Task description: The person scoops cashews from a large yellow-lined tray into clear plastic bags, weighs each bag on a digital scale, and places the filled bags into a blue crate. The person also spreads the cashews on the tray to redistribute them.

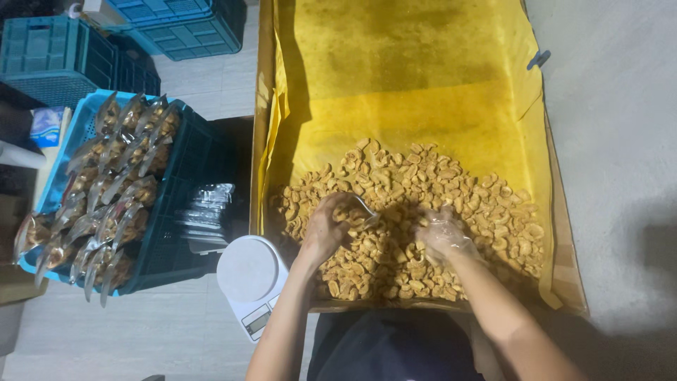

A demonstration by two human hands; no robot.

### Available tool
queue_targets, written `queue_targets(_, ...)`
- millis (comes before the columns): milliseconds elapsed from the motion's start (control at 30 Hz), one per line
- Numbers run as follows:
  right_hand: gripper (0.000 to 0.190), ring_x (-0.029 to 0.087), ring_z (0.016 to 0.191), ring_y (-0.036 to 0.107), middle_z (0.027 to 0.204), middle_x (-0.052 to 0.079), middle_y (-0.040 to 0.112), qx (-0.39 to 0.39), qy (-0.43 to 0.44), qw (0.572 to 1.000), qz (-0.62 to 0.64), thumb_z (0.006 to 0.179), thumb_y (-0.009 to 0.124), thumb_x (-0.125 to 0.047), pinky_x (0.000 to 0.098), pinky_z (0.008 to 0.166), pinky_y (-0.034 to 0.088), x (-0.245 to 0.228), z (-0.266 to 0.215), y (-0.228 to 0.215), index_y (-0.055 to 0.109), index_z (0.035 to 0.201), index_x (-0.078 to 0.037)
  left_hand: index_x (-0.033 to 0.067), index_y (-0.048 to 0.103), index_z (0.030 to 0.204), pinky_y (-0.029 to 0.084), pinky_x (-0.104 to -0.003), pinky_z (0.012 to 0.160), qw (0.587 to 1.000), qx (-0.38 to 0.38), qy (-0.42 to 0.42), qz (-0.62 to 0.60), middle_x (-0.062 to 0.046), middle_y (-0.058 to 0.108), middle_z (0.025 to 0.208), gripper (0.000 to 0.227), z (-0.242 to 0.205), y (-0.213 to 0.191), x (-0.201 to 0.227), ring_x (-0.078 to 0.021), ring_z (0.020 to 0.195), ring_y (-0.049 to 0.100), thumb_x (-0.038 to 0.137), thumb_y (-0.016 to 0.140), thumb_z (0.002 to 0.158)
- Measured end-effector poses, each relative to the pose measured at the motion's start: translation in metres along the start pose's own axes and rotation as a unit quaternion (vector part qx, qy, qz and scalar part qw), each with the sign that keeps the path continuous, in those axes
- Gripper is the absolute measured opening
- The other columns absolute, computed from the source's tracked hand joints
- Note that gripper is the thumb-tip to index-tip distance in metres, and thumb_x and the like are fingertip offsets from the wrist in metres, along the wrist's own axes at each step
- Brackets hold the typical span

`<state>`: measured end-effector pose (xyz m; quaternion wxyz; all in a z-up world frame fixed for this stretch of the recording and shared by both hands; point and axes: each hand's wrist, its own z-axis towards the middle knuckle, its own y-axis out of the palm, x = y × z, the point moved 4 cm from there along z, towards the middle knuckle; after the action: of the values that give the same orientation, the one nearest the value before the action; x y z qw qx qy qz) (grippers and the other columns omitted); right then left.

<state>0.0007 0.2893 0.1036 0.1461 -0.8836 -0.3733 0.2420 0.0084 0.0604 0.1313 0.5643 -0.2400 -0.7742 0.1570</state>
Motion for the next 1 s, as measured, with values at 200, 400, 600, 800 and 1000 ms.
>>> queue_targets(200,0.067,0.041,0.122,0.047,0.138,0.021,0.042,-0.015,-0.070,0.990,-0.121,0.095,0.054,-0.004,0.0503,0.097,0.046,0.017,0.045,0.031,0.028,0.157,-0.011,0.0051,0.046,0.146,0.045,-0.041,0.112,0.999,-0.003,0.002,0.035,-0.014,0.049,0.150,0.063,-0.007,0.001,-0.006,-0.0286,0.133,0.054,0.003,0.066,0.085)
queue_targets(400,0.065,0.030,0.111,0.058,0.131,0.014,0.050,0.088,-0.198,0.974,-0.072,0.087,0.059,0.003,0.0416,0.084,0.054,0.076,0.154,0.059,0.043,0.150,-0.009,0.0047,0.044,0.147,0.047,-0.041,0.112,0.999,-0.011,0.038,0.026,-0.014,0.040,0.157,0.068,-0.003,0.006,0.000,-0.0318,0.135,0.051,-0.002,0.062,0.082)
queue_targets(600,0.058,0.016,0.093,0.064,0.111,0.002,0.058,0.001,-0.212,0.940,0.268,0.092,0.064,0.002,0.0317,0.071,0.056,0.085,0.150,0.043,0.058,0.148,-0.011,0.0027,0.042,0.149,0.053,-0.040,0.093,0.998,-0.036,0.053,-0.021,-0.015,0.039,0.155,0.073,-0.001,0.014,0.032,-0.0382,0.121,0.057,-0.006,0.066,0.081)
queue_targets(800,0.017,0.024,0.095,0.068,0.099,0.011,0.064,-0.279,-0.483,0.564,0.609,0.108,0.055,-0.016,0.0400,0.091,0.059,0.015,0.022,-0.049,0.059,0.112,0.000,0.0031,0.055,0.138,0.063,-0.026,0.062,0.987,-0.106,0.018,-0.123,-0.013,0.043,0.147,0.054,0.011,0.047,0.063,-0.0251,0.111,0.065,-0.005,0.064,0.085)
queue_targets(1000,0.030,0.028,0.108,0.070,0.111,0.010,0.068,-0.011,-0.368,0.653,0.662,0.095,0.057,-0.031,0.0428,0.099,0.059,-0.028,-0.039,-0.065,0.057,0.121,-0.016,-0.0008,0.042,0.147,0.063,-0.025,0.083,0.994,-0.028,0.062,-0.080,-0.019,0.041,0.147,0.072,0.030,0.086,0.071,-0.0298,0.112,0.064,-0.003,0.074,0.082)
